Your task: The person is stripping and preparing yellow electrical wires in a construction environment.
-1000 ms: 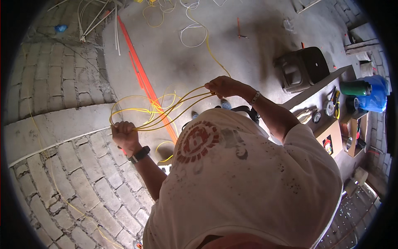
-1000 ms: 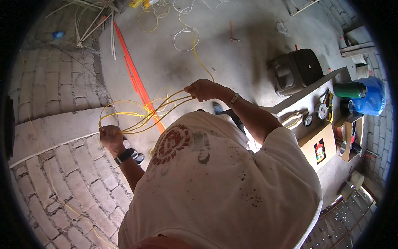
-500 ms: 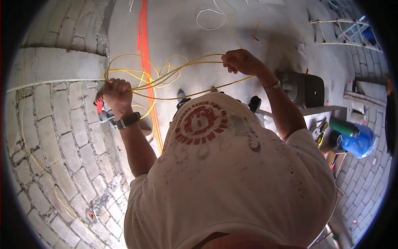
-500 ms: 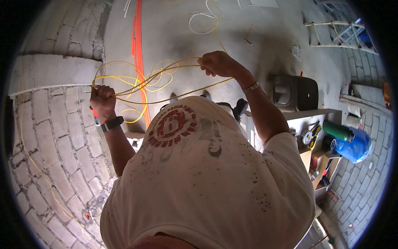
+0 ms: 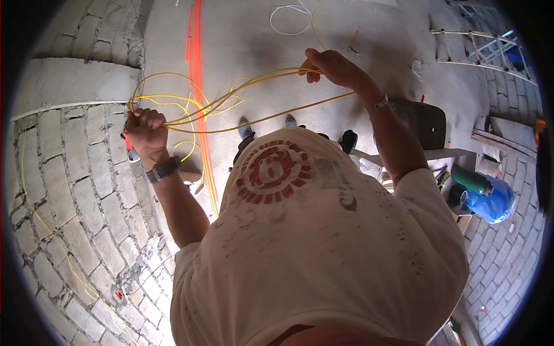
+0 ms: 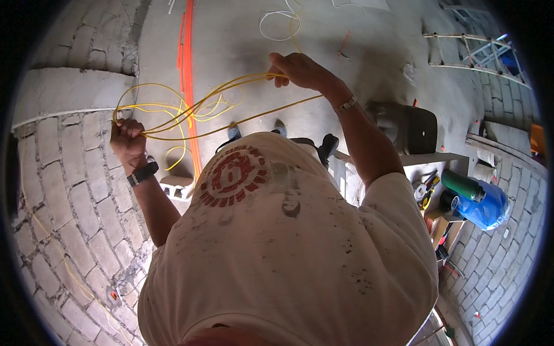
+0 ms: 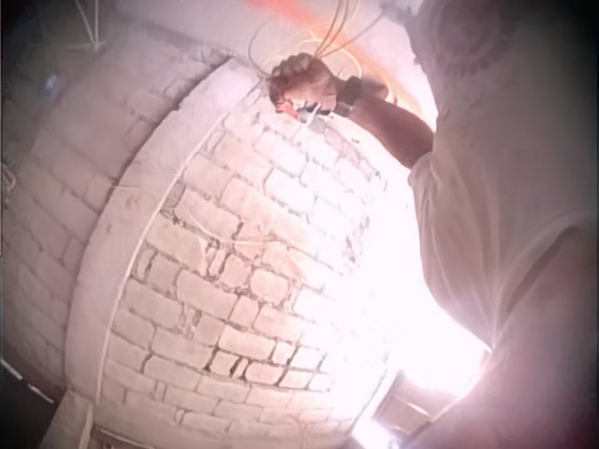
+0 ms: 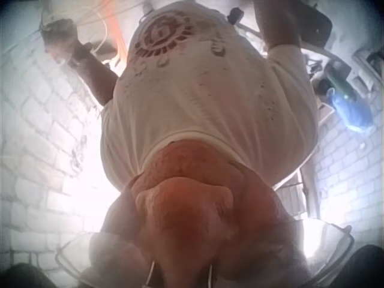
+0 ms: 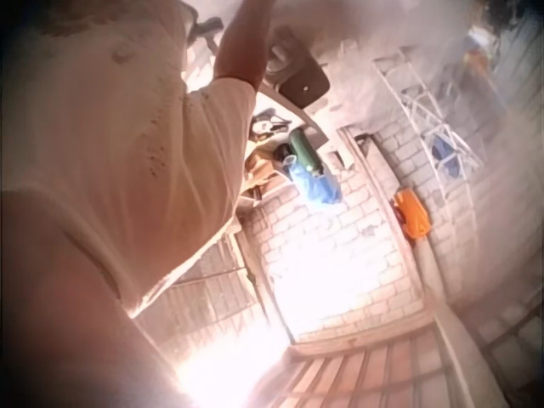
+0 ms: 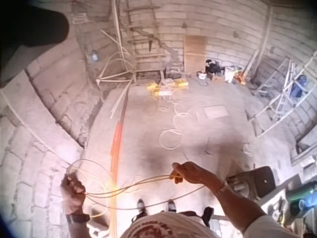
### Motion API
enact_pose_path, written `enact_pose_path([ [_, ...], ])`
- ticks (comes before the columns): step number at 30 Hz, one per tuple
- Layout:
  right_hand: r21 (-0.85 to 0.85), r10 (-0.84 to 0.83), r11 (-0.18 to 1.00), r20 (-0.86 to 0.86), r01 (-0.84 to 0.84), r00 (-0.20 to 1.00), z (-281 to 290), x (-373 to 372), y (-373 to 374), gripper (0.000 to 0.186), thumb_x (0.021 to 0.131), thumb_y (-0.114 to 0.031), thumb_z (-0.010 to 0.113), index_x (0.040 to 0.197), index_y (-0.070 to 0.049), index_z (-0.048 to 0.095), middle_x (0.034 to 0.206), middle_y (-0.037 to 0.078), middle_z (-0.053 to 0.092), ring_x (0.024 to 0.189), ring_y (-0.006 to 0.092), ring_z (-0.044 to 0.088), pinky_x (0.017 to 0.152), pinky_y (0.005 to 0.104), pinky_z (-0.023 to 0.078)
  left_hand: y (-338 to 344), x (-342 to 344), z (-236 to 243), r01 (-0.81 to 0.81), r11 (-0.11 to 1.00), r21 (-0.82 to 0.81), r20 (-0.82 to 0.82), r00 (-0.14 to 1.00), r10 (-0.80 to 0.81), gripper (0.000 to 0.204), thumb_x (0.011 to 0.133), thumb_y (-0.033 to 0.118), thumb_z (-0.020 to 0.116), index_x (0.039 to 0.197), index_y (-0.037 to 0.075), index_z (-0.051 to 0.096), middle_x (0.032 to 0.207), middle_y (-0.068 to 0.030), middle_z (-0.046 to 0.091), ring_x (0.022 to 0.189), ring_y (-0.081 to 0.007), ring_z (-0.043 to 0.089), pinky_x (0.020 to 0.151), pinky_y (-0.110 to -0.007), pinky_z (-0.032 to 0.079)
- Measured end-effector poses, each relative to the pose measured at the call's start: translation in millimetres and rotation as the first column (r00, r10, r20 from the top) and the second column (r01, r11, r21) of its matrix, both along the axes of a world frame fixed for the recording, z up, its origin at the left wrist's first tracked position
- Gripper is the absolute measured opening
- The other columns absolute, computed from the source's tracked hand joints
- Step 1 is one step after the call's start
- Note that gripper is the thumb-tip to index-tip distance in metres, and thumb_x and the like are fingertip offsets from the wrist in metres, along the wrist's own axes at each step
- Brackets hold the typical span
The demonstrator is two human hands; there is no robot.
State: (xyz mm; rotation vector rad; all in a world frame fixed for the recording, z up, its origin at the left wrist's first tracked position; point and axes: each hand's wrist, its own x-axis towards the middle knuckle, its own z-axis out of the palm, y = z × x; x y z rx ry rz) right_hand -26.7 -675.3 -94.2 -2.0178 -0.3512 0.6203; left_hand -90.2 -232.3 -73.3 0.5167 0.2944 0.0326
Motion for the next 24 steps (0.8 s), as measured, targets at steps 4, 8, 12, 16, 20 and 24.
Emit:
enact_pose_path([
  [4, -0.065, 0.034, 0.997, -0.075, -0.039, 0.997, 5.8, 11.8, -2.3, 0.048, 0.096, -0.039, 0.039, 0.09, 0.0, 0.067, 0.064, 0.005, 0.06, 0.058, 0.012, 0.05, 0.063, 0.0274, 0.044, -6.7, 6.2, 2.3, 0.058, 0.997, 0.054, -0.02, 0.998, -0.057, 0.037, 0.096, 0.032, 0.037, 0.073, 0.007, 0.051, 0.054, 0.0044, 0.028, 0.048, -0.009, 0.023, 0.044, -0.024, 0.024],
  [8, -0.061, 0.08, 0.995, -0.035, -0.082, 0.996, 12.6, 15.0, -5.4, 0.034, 0.093, -0.029, 0.049, 0.088, 0.0, 0.066, 0.064, 0.004, 0.059, 0.057, 0.0095, 0.05, 0.059, 0.0249, 0.043, -6.0, 9.5, -0.8, 0.072, 0.997, 0.031, -0.025, 0.997, -0.071, 0.039, 0.097, 0.033, 0.037, 0.073, 0.006, 0.051, 0.054, 0.004, 0.028, 0.048, -0.0092, 0.022, 0.044, -0.024, 0.023],
  [12, -0.071, 0.056, 0.996, -0.028, -0.058, 0.998, 14.0, 16.6, -2.7, 0.025, 0.089, -0.024, 0.055, 0.086, -0.001, 0.065, 0.066, 0.002, 0.06, 0.06, 0.0084, 0.051, 0.059, 0.025, 0.044, -2.2, 11.7, -8.2, 0.08, 0.997, 0.0, -0.027, 0.996, -0.08, 0.04, 0.097, 0.034, 0.036, 0.074, 0.006, 0.052, 0.054, 0.0038, 0.028, 0.048, -0.0095, 0.023, 0.045, -0.024, 0.023],
  [16, -0.092, 0.099, 0.991, -0.004, -0.099, 0.995, 9.0, 24.1, -2.7, 0.02, 0.086, -0.021, 0.061, 0.087, -0.002, 0.066, 0.068, 0.001, 0.061, 0.063, 0.0075, 0.053, 0.06, 0.0244, 0.044, 1.9, 12.9, -13.3, 0.073, 0.997, -0.002, -0.043, 0.996, -0.073, 0.041, 0.098, 0.034, 0.035, 0.074, 0.006, 0.053, 0.055, 0.0032, 0.03, 0.049, -0.0097, 0.024, 0.045, -0.024, 0.024],
  [20, -0.049, 0.093, 0.995, 0.033, -0.091, 0.995, 14.8, 25.3, 3.7, 0.019, 0.084, -0.021, 0.063, 0.086, -0.003, 0.066, 0.067, 0.001, 0.06, 0.064, 0.0067, 0.053, 0.061, 0.0239, 0.044, 7.3, 13.0, -18.9, 0.079, 0.997, 0.014, -0.019, 0.997, -0.078, 0.041, 0.098, 0.034, 0.036, 0.074, 0.006, 0.053, 0.055, 0.0029, 0.031, 0.049, -0.0099, 0.025, 0.045, -0.024, 0.024],
  [24, -0.131, 0.102, 0.988, 0.116, -0.086, 0.988, 17.7, 28.0, 8.6, 0.021, 0.084, -0.023, 0.065, 0.083, -0.002, 0.066, 0.064, 0.001, 0.059, 0.063, 0.0063, 0.052, 0.061, 0.0237, 0.043, -1.8, 14.3, -14.4, 0.062, 0.998, 0.031, -0.044, 0.997, -0.061, 0.04, 0.097, 0.034, 0.037, 0.075, 0.006, 0.053, 0.055, 0.0033, 0.031, 0.048, -0.0097, 0.025, 0.046, -0.024, 0.025],
])
